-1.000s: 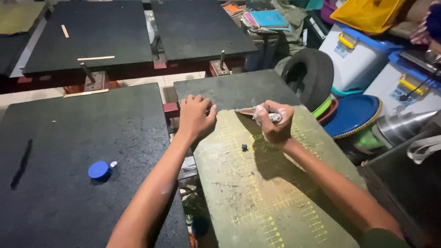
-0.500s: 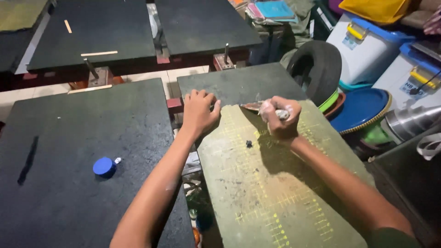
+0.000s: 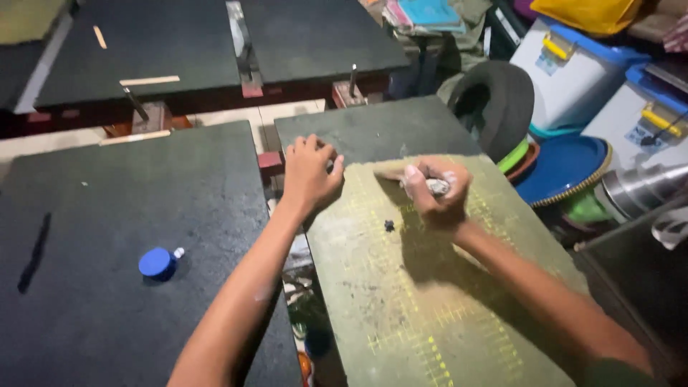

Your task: Using a putty knife to scrape dried ink and residue off a screen printing frame.

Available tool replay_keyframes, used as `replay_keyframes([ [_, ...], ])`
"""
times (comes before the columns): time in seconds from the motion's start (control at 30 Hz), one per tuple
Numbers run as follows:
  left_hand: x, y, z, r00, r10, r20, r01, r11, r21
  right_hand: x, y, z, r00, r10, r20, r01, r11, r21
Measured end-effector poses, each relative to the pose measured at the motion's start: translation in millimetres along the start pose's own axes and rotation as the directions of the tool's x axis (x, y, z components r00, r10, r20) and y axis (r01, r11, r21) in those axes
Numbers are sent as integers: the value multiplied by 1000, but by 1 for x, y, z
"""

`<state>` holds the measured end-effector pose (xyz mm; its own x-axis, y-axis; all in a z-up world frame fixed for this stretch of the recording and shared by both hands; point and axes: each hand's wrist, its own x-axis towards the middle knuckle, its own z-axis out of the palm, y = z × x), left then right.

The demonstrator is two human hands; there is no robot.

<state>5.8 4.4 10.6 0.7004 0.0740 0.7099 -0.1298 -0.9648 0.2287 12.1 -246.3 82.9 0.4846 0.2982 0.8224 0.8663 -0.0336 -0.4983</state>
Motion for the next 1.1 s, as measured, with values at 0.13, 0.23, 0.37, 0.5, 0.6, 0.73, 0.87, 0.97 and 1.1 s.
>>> replay_keyframes([
  [0.13, -7, 2, 2, 1000, -1, 16, 1, 1000, 6, -11, 3, -1, 1000, -8, 2, 8, 999, 47],
  [0.23, -7, -2, 9, 1000, -8, 30, 8, 1000, 25, 5, -20, -7, 999, 14, 29, -13, 999, -34],
  [0.37, -12, 10, -6, 991, -54, 119, 54, 999, -1, -10, 6, -3, 1000, -26, 8, 26, 1000, -3],
  [0.5, -5, 2, 5, 998, -20, 52, 19, 1000, 20, 6, -5, -9, 1000, 0, 9, 0, 996, 88],
  [0.6, 0, -2, 0, 997, -32, 71, 31, 999, 11, 11, -3, -6, 1000, 15, 14, -16, 997, 73],
  [0.73, -6, 5, -5, 993, -47, 109, 50, 999, -20, 1, 18, -10, 999, 23, 47, -25, 999, 31],
  [0.87, -2, 1, -3, 993, -36, 110, 36, 999, 7, 16, -6, -7, 998, 33, 56, -38, 996, 87],
  [0.97, -8, 5, -2, 996, -17, 84, 17, 1000, -3, 9, 5, -5, 999, 28, -46, -19, 980, 200],
  [1.1, -8, -2, 5, 998, 7, 55, -8, 1000, 20, 18, -6, -7, 997, 64, -33, -56, 980, 192],
])
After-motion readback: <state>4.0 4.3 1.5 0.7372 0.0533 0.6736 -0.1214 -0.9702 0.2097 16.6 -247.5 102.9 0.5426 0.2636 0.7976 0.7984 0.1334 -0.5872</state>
